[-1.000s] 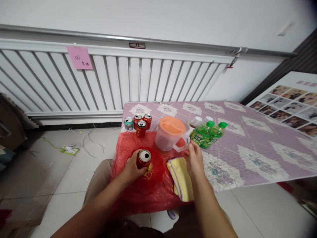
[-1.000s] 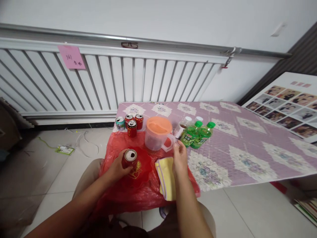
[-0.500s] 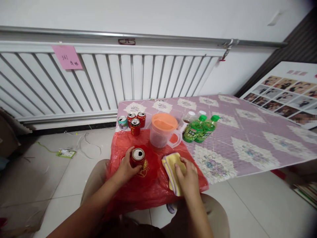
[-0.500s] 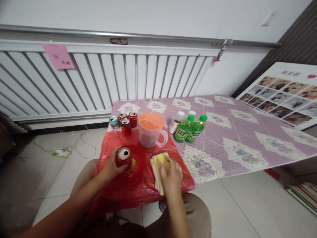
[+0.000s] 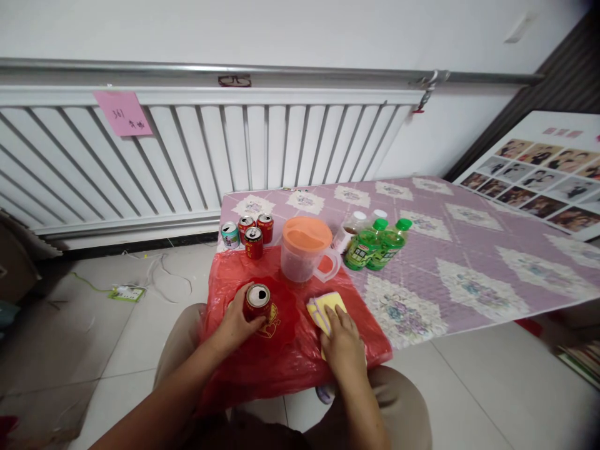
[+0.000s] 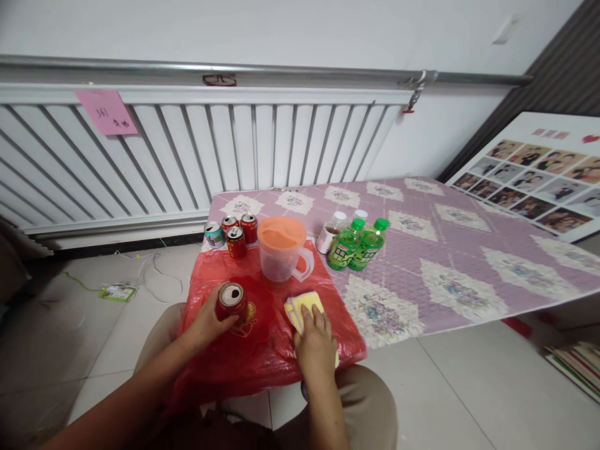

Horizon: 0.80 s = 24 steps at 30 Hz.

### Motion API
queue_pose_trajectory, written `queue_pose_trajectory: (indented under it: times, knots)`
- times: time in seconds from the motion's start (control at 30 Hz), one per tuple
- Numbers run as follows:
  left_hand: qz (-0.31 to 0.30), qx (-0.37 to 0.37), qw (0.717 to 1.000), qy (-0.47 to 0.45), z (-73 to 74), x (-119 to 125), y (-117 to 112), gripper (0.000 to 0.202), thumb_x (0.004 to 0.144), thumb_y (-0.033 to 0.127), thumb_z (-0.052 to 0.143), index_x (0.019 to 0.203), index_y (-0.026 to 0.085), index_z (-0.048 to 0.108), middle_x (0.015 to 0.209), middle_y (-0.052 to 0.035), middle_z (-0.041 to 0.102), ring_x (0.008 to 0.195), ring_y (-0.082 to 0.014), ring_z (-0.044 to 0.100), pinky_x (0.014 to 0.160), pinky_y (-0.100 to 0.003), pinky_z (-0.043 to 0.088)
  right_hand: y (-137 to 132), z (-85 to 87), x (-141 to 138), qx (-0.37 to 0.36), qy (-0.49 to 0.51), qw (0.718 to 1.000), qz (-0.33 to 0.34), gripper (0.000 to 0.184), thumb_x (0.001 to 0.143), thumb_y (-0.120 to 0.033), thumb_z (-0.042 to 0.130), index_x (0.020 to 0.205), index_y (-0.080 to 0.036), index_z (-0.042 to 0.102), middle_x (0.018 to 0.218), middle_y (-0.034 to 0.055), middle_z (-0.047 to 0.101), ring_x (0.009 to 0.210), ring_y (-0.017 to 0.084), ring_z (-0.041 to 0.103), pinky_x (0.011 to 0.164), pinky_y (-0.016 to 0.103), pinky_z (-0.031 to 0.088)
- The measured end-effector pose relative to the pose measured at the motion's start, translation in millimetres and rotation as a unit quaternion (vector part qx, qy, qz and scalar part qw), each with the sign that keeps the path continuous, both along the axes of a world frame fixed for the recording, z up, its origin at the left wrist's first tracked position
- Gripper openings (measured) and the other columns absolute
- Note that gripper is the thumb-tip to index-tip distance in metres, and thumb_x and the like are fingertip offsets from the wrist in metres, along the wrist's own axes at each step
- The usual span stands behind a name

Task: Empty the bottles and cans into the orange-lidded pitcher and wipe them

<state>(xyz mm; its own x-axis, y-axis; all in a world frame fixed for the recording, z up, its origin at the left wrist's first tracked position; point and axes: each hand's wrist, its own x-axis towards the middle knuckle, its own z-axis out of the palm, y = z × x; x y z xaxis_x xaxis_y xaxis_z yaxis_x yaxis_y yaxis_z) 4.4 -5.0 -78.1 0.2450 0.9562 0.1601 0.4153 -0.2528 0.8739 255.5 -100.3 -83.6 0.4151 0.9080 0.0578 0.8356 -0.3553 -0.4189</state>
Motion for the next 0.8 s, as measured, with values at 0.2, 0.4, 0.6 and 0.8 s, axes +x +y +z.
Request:
queue_pose_trajectory:
  times: [0.2,0.4,0.6,0.8]
  knots:
    - [-0.001,-0.010,1.000,-0.018,2.2,0.7,1.2,0.078,0.063,0.016,0.077,0.135,0.019,0.045,0.139,-0.0123,0.057,0.133,-0.0315,0.053,0.116,-0.052,0.038,-15.9,-2.4,31.3,0.198,0.220,0.951,-0.086,0.057,0.079,-0.041,0.054,0.129,-0.015,0.061,0.131,0.0138,0.065,0.119,0.030,0.062,0.104,0.046,0.047]
    - [0.001,-0.017,0.999,-0.031,5.5,1.5,1.5,0.078,0.061,0.013,0.077,0.133,0.021,0.047,0.136,-0.0105,0.059,0.130,-0.0309,0.055,0.115,-0.051,0.039,-40.2,54.2,-16.2,0.172,0.439,0.867,-0.159,0.071,0.075,-0.051,0.069,0.139,-0.022,0.054,0.115,0.0077,0.073,0.089,0.025,0.073,0.068,0.030,0.058]
    - [-0.008,0.000,0.999,-0.039,4.3,1.8,1.4,0.075,0.066,0.019,0.078,0.134,0.021,0.046,0.137,-0.0119,0.058,0.128,-0.0310,0.055,0.112,-0.052,0.040,3.7,90.9,-61.9,0.162,0.384,0.907,0.064,0.052,0.084,-0.035,0.059,0.135,-0.021,0.056,0.133,0.0110,0.064,0.116,0.027,0.064,0.094,0.041,0.054]
    - [-0.016,-0.027,0.997,-0.071,2.7,2.7,1.9,0.070,0.067,0.023,0.081,0.131,0.021,0.051,0.129,-0.0114,0.064,0.119,-0.0305,0.061,0.103,-0.049,0.047,56.7,112.8,-97.9,0.044,0.004,0.974,0.224,0.063,0.075,-0.005,0.055,0.136,-0.022,0.058,0.152,0.0134,0.046,0.136,0.032,0.045,0.108,0.051,0.043]
